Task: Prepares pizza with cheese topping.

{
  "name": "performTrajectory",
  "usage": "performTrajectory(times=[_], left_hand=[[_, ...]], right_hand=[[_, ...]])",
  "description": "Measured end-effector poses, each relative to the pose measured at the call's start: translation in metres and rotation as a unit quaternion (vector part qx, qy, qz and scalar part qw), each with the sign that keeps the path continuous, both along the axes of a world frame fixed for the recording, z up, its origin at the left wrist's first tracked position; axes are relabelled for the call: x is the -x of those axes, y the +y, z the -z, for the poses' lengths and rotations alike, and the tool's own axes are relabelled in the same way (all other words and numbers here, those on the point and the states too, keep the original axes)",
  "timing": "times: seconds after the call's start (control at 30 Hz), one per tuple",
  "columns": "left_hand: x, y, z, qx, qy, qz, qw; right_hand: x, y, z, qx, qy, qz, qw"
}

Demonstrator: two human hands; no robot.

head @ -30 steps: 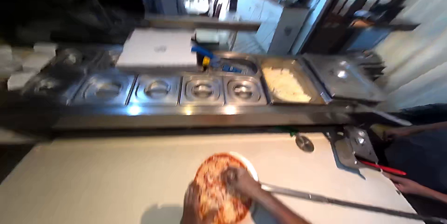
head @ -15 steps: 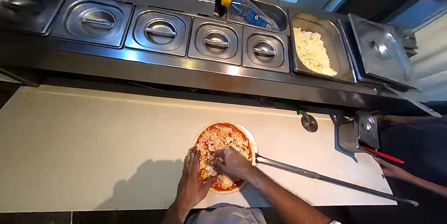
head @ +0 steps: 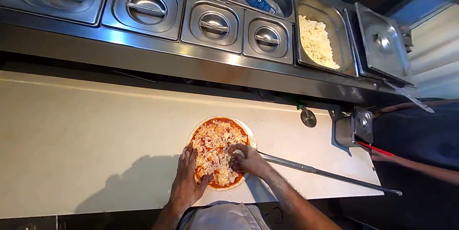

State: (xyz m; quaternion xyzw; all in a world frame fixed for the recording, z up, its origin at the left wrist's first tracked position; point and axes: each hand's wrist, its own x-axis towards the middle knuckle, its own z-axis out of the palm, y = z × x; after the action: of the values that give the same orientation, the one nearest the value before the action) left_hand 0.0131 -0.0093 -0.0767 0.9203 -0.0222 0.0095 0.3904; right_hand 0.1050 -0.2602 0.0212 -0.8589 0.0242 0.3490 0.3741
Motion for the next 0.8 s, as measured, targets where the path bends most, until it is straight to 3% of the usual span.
performTrajectory(times=[0.1, 0.27, 0.4, 0.57, 0.7, 0.8], left_hand=[[0.006, -0.001, -0.003, -0.013, -0.025, 0.02, 0.999], [0.014, -0.038, -0.021, -0.078, -0.126, 0.147, 0.978], [-0.001, -0.072, -0.04, -0.155, -0.053, 0.235, 0.958], [-0.014, -0.087, -0.07, -0.211, 0.127, 0.286, 0.926], [-0.01, -0.085, -0.073, -0.22, 0.113, 0.272, 0.93], [-0.003, -0.081, -0.063, -0.21, 0.072, 0.243, 0.944]], right_hand=[[-0.002, -0.01, -0.004, 0.057, -0.058, -0.029, 0.996], [-0.006, -0.014, -0.02, 0.073, -0.012, -0.101, 0.992], [-0.005, -0.011, -0.019, 0.145, -0.041, -0.079, 0.985], [-0.004, -0.013, -0.023, 0.142, 0.002, -0.117, 0.983], [0.0, -0.014, -0.025, 0.101, 0.04, -0.131, 0.985], [0.005, -0.013, -0.018, 0.084, 0.007, -0.098, 0.992]])
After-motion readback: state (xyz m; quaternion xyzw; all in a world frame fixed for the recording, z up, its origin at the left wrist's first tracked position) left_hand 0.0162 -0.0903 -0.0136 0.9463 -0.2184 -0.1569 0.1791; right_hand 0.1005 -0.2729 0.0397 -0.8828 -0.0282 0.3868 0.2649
